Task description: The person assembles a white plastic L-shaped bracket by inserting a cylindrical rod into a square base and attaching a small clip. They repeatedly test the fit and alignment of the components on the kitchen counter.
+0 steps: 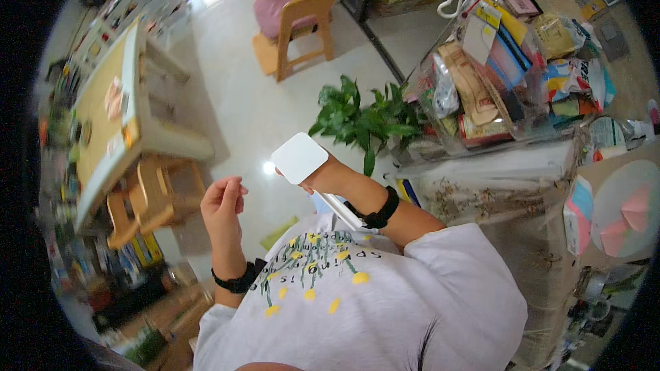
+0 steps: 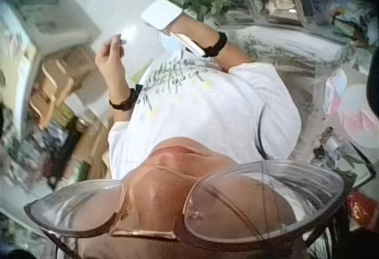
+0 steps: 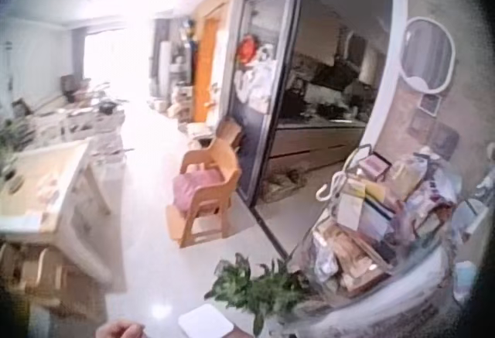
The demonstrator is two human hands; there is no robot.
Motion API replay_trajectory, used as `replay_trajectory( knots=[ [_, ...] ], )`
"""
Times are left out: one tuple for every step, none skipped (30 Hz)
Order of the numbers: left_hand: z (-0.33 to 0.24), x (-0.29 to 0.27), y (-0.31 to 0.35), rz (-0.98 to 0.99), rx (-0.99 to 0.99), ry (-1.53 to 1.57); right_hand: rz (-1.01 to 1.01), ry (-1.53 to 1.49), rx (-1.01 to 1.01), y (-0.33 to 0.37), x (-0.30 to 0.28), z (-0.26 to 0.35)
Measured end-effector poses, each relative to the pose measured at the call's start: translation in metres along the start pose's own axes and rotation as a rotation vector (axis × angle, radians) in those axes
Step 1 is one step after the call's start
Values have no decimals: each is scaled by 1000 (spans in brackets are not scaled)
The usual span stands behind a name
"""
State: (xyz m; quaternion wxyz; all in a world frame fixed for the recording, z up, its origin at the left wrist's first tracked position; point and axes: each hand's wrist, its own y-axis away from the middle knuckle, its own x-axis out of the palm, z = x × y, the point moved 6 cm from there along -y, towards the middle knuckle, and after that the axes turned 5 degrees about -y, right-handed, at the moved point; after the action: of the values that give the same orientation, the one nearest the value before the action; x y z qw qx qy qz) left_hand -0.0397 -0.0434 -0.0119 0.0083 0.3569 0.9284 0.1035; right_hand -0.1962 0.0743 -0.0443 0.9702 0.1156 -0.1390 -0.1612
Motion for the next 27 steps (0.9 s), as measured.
replay_trajectory(
  knots=[
    [8,-7,-5,-18,1,0,-40,-3,-82,-6,-6,-8],
    [10,-11,-13,-30,32,18,-65,8,-190,-12,-15,-8],
    [6,-20,-27,-66,30,-120,-92,113,-202,-21,-20,-10],
    [-8,-20,-52,-88,130,-208,-114,223,-235,-41,-30,-2],
    [-16,-13,-82,-113,119,-226,-186,392,-249,-65,-39,11],
    [-32,-10,-111,-133,119,-264,-212,456,-163,-95,-49,25],
    [-45,-7,-140,-132,112,-182,-191,512,-178,-120,-57,44],
    [-58,0,-165,-70,186,-200,-157,399,-345,-133,-63,68],
    [-68,5,-192,-54,204,-166,-150,439,-449,-150,-67,92],
    [-77,12,-219,-41,260,-208,-141,187,-449,-159,-76,105],
    [-87,23,-244,1,348,-197,-161,242,-529,-171,-85,125],
    [-91,34,-268,29,357,-199,-181,265,-524,-181,-98,139],
    [-88,50,-289,68,385,-156,-188,327,-609,-185,-110,150],
    [-94,66,-314,123,421,-119,-240,314,-462,-196,-130,153],
    [-95,84,-336,204,381,-82,-288,298,-382,-201,-149,155],
    [-95,103,-353,298,335,-49,-326,280,-363,-207,-164,156],
    [-94,122,-369,397,284,-15,-465,299,-164,-218,-186,149],
    [-97,142,-386,458,308,-59,-475,102,-77,-224,-204,143],
    [-95,159,-404,496,254,-98,-502,-68,107,-229,-218,131],
    [-96,178,-423,585,223,-124,-530,-5,-38,-233,-232,141],
    [-96,195,-439,668,175,-143,-582,86,-62,-235,-246,147],
    [-102,214,-450,730,269,-209,-586,23,-191,-236,-254,159],
    [-114,236,-461,787,355,-256,-576,-41,-9,-243,-267,161],
    [-122,253,-473,876,397,-440,-651,102,-94,-252,-278,181],
    [-133,269,-481,954,523,-529,-703,212,-153,-259,-287,196],
    [-142,284,-488,1027,630,-644,-688,245,-278,-264,-295,211],
    [-146,301,-493,1097,731,-753,-678,292,-332,-267,-303,220]
  ],
)
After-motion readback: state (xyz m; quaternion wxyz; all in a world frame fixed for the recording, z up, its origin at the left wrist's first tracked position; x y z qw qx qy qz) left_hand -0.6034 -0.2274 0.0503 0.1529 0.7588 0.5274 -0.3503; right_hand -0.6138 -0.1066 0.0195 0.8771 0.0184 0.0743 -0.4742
